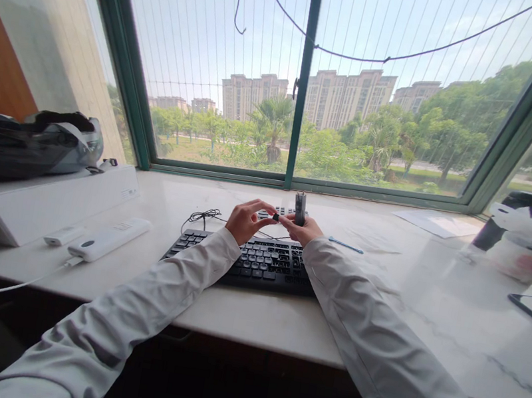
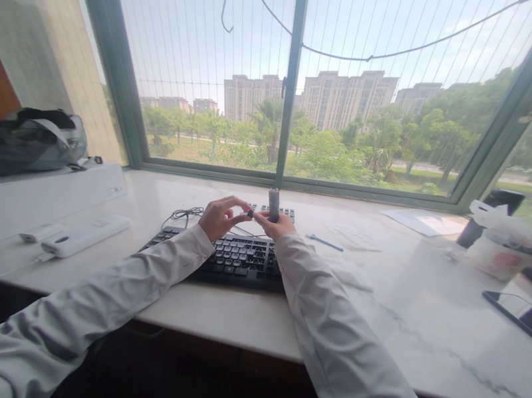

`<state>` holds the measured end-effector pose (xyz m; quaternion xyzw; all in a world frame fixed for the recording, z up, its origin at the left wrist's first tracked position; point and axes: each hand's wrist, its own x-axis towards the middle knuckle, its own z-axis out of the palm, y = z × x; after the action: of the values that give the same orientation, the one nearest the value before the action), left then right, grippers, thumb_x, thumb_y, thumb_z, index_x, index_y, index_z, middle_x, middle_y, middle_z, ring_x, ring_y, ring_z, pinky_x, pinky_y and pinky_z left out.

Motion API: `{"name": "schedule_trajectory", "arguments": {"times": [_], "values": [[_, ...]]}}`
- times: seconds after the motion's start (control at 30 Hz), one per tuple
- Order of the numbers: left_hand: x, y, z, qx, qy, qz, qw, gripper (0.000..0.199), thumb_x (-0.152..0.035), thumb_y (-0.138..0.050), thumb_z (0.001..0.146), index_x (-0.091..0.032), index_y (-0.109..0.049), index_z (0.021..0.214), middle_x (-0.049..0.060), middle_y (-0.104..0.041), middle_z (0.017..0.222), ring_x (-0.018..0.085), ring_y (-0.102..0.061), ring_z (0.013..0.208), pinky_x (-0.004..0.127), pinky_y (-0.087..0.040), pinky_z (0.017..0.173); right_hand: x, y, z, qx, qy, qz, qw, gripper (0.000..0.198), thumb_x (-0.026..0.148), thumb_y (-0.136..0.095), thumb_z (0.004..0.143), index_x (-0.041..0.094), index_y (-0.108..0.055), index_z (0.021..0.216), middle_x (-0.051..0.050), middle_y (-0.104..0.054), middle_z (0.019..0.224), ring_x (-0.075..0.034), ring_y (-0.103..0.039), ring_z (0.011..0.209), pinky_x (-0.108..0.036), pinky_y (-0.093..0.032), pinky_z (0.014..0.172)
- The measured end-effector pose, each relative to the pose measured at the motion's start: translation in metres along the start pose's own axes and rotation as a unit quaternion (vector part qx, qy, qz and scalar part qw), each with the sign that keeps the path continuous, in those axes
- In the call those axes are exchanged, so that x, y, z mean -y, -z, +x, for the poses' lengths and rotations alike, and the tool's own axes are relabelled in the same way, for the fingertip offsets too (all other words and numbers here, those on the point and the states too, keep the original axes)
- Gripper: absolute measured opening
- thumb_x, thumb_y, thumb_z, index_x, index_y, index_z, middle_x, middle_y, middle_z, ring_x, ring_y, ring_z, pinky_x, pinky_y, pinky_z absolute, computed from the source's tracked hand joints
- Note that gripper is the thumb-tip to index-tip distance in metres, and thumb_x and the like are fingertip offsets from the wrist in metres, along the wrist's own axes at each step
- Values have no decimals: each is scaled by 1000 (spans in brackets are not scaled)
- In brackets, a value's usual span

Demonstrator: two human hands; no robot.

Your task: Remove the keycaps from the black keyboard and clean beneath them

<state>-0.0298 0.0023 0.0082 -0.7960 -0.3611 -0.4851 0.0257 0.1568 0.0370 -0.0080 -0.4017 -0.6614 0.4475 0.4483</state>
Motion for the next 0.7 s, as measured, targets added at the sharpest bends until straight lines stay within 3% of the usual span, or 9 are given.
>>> {"name": "schedule_trajectory", "arguments": {"times": [0.2, 0.4, 0.57, 0.7], "values": [[-2, 1, 0, 20, 18, 12, 1000, 32, -48, -58, 83, -23, -70, 98, 4, -69, 99, 8, -53, 54, 22, -46, 56, 1, 1, 0, -4, -4, -9, 1000, 52, 59, -72, 57, 15, -69, 83, 4, -44, 48, -9, -40, 47, -23, -32, 44], [-6, 1, -1, 4, 44, 13, 999, 39, -54, -68, 71, -21, -70, 92, 4, -71, 97, 8, -55, 52, 21, -46, 51, 6, 0, -4, -8, -7, -24, 1000, 51, 57, -72, 57, 15, -69, 84, 4, -44, 47, -9, -39, 46, -24, -32, 45], [-6, 2, -1, 8, 29, 13, 999, 33, -50, -65, 76, -21, -70, 91, 3, -72, 94, 10, -59, 59, 20, -45, 50, 7, -1, -6, -6, -7, -39, 999, 50, 57, -72, 57, 15, -70, 83, 4, -44, 48, -8, -39, 47, -24, -32, 46], [-6, 1, -1, 12, 30, 23, 999, 32, -48, -64, 78, -21, -71, 93, 3, -71, 98, 7, -54, 52, 20, -46, 50, 3, -1, -3, -11, -4, -36, 999, 51, 58, -71, 58, 15, -70, 84, 4, -46, 49, -9, -39, 48, -24, -32, 47]]}}
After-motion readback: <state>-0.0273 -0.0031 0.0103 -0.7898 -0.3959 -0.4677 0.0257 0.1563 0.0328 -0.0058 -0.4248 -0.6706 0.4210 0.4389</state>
